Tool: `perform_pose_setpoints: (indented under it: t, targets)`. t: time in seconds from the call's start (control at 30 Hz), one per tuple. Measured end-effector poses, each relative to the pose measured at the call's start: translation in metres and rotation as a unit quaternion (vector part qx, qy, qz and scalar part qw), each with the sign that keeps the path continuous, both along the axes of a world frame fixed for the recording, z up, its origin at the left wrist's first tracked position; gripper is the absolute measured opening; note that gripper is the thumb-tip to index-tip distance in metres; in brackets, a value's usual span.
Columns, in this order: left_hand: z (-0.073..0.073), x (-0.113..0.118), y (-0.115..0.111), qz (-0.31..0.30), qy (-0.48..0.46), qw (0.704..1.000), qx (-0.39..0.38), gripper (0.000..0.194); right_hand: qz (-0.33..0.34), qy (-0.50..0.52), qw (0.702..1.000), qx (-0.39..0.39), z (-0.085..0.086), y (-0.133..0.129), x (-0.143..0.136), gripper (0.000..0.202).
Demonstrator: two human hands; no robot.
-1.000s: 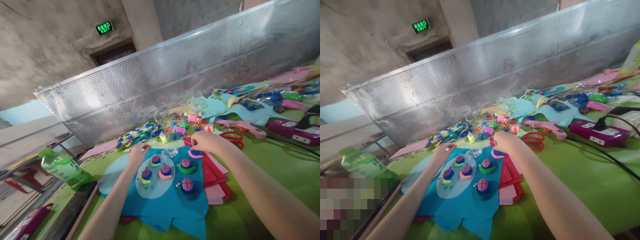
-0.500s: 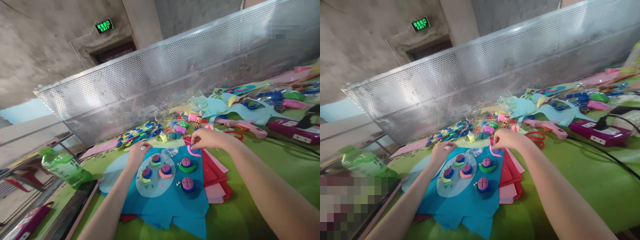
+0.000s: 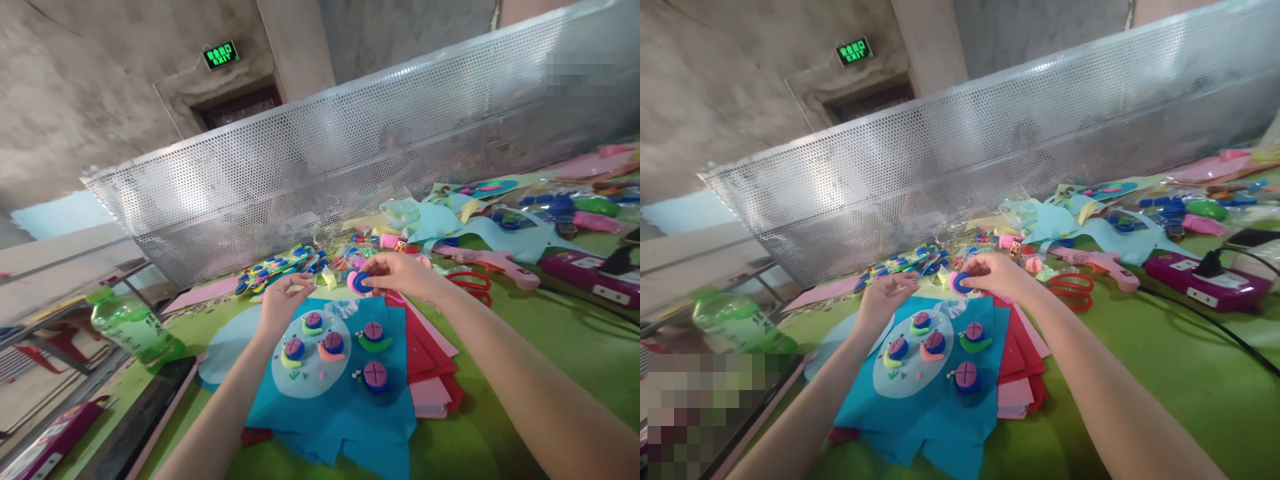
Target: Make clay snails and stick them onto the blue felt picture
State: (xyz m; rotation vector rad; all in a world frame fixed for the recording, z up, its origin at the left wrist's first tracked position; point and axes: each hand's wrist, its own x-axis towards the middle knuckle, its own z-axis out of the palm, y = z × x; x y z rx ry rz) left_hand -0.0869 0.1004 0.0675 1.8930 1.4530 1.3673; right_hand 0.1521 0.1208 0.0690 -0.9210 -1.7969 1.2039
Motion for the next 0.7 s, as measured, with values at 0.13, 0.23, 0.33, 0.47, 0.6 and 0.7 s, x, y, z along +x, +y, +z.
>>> perform_pose_setpoints:
  t: [0.13, 0.23, 0.33, 0.47, 0.6, 0.7]
  targets:
    - [0.004, 0.007, -0.020, -0.021, -0.035, 0.999, -0.016, 0.017, -0.010, 0.045, 0.999, 0.027, -0.004, -0.007, -0.019, 0.019]
    - [0.006, 0.007, -0.029, -0.030, -0.052, 0.998, -0.025, 0.013, 0.005, 0.015, 0.998, 0.066, -0.011, -0.016, -0.033, 0.014]
    - [0.011, 0.003, -0.033, -0.035, -0.085, 0.995, -0.023, 0.010, 0.028, -0.001, 0.996, 0.082, -0.012, -0.027, -0.039, 0.013]
    - [0.015, 0.000, -0.035, -0.050, -0.135, 0.989, -0.039, 0.007, 0.041, 0.001, 0.997, 0.063, -0.003, -0.038, -0.035, 0.014]
    - [0.012, 0.002, -0.039, -0.090, -0.167, 0.980, -0.060, 0.003, 0.052, 0.011, 0.997, 0.051, 0.006, -0.046, -0.030, 0.014]
    - [0.011, 0.008, -0.046, -0.137, -0.216, 0.963, -0.082, 0.005, 0.074, 0.018, 0.996, 0.050, 0.008, -0.051, -0.028, 0.013]
